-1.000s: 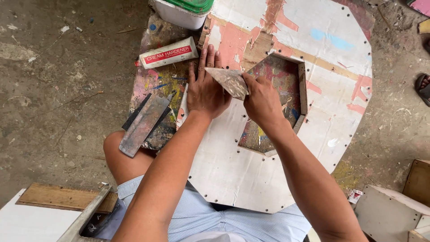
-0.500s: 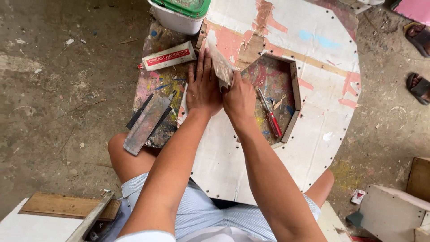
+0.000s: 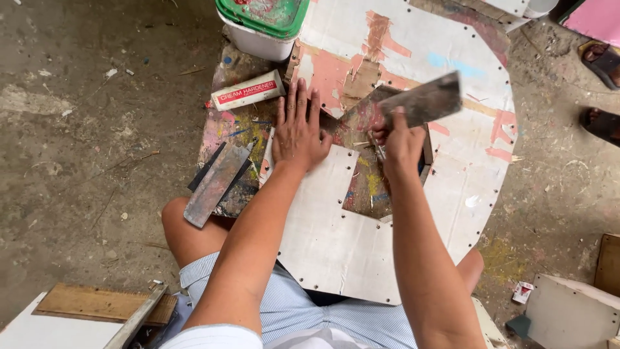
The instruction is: Sanding the surface of a large wooden letter '5' and using a small tool to clean the inner corners.
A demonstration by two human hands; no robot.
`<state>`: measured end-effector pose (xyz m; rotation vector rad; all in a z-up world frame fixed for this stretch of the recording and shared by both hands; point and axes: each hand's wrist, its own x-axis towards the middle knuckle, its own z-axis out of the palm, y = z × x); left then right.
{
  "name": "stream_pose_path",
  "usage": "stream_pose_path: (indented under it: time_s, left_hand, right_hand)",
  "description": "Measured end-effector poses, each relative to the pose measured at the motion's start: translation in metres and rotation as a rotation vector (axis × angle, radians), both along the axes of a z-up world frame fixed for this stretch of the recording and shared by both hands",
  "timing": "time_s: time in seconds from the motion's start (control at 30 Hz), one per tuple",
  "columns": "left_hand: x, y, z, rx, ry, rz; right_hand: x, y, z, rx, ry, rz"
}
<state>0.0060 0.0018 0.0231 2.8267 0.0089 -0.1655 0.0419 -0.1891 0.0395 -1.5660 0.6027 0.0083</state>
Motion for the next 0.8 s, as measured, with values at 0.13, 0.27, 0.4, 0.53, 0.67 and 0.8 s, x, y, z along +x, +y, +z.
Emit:
stream_pose_path:
  time_s: [0.13,0.27,0.4,0.53,0.67,0.8]
  left_hand:
    - [0.002,-0.001,-0.014,-0.009,-0.031,-0.056]
    - [0.001,0.0,-0.028,0.005,-0.105,-0.181]
    - [0.001,0.0,-0.026,0.009,-0.141,-0.18]
    - [0.002,-0.001,-0.03,0.011,-0.162,-0.151]
    - [0.002,-0.002,-0.039,0.016,-0.227,-0.139]
    - [-0.001,-0.002,-0.033,0.007,-0.206,-0.145]
  right_hand:
    - [-0.005,-0.023,0.012,-0.066,0.019,0.123]
    - [0.002,-0.043,-0.001,-0.25,-0.025,0.286]
    - [0.007,-0.017,0.019,0.25,-0.086,0.169]
    - [0.018,-0.016,-0.053,0.3,-0.091,0.15]
    - [0.015,-0.01,-0.083,0.157,-0.127,0.204]
    - [0.006,0.001,-0.066,0.015,-0.142,0.166]
